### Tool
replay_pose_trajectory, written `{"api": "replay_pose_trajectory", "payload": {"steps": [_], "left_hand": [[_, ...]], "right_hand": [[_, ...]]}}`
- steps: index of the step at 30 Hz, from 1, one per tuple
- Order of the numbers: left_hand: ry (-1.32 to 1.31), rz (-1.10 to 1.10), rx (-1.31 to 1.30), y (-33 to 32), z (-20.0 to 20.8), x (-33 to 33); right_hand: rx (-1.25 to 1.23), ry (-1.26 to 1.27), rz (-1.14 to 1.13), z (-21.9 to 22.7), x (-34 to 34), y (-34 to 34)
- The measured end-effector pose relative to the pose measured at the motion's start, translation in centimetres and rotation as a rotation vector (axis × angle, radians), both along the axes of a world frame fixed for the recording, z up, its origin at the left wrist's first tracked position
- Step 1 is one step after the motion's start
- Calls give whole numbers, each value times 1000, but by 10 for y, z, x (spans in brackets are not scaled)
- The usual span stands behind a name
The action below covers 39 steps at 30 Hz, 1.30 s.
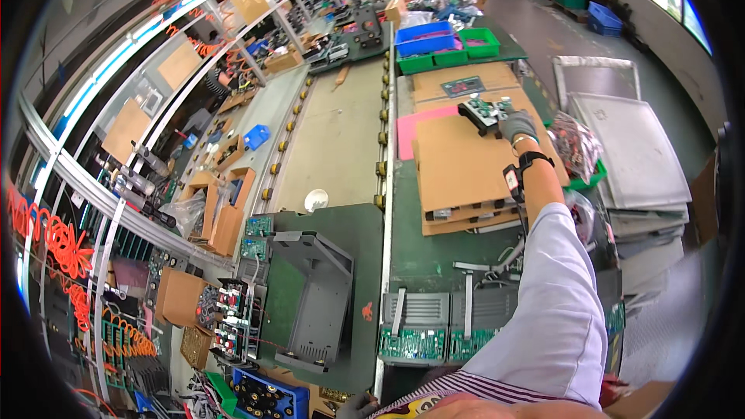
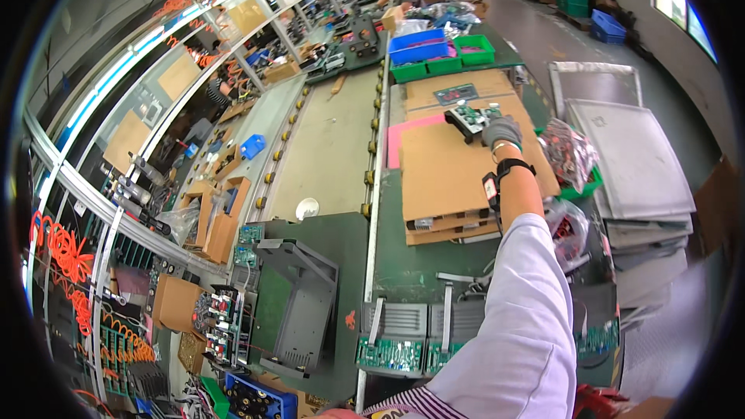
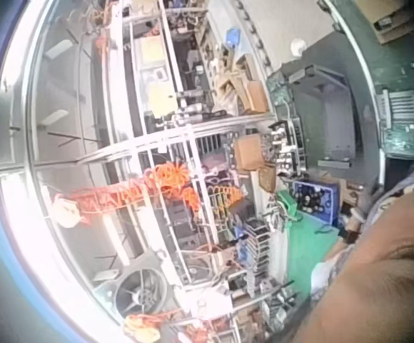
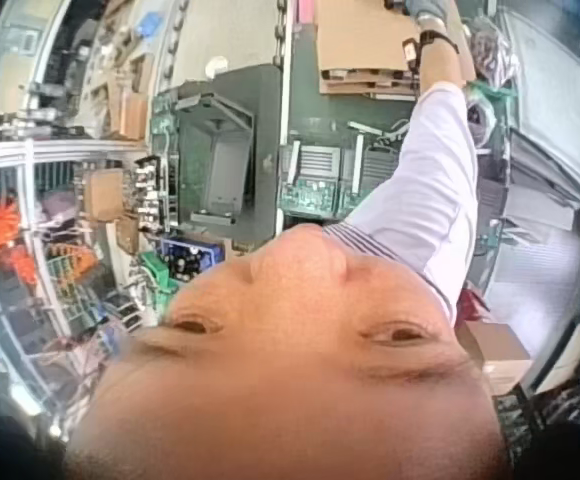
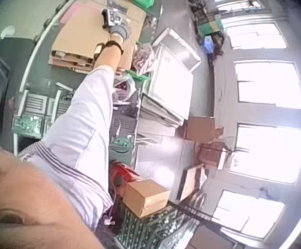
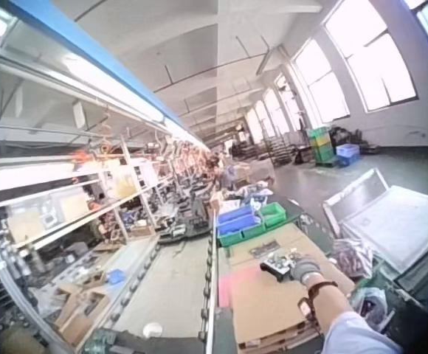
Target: Assembling electronic components and inverter housings on a factory production line.
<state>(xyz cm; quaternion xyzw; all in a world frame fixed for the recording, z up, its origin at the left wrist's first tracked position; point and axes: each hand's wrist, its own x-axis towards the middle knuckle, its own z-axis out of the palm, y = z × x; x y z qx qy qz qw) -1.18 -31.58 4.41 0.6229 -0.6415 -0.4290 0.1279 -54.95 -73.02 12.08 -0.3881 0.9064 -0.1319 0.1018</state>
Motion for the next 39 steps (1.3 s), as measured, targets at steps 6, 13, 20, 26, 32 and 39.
{"api": "replay_pose_trajectory", "payload": {"steps": [6,13,20,26,32,39], "left_hand": [[-60,86,319,-26,15,-19],[-24,143,333,-45,8,-18],[43,225,298,-47,15,-27],[60,201,364,-47,31,-26],[17,177,399,-41,28,-30],[99,321,420,-34,37,-23]], "right_hand": [[-23,43,-7,-39,-20,-54],[-88,-23,-8,-63,-31,-71],[-139,-49,-71,-62,-18,-67],[-151,-7,90,-54,0,-61],[-50,-79,-181,-41,17,-59],[-105,-129,-157,-34,14,-53]]}}
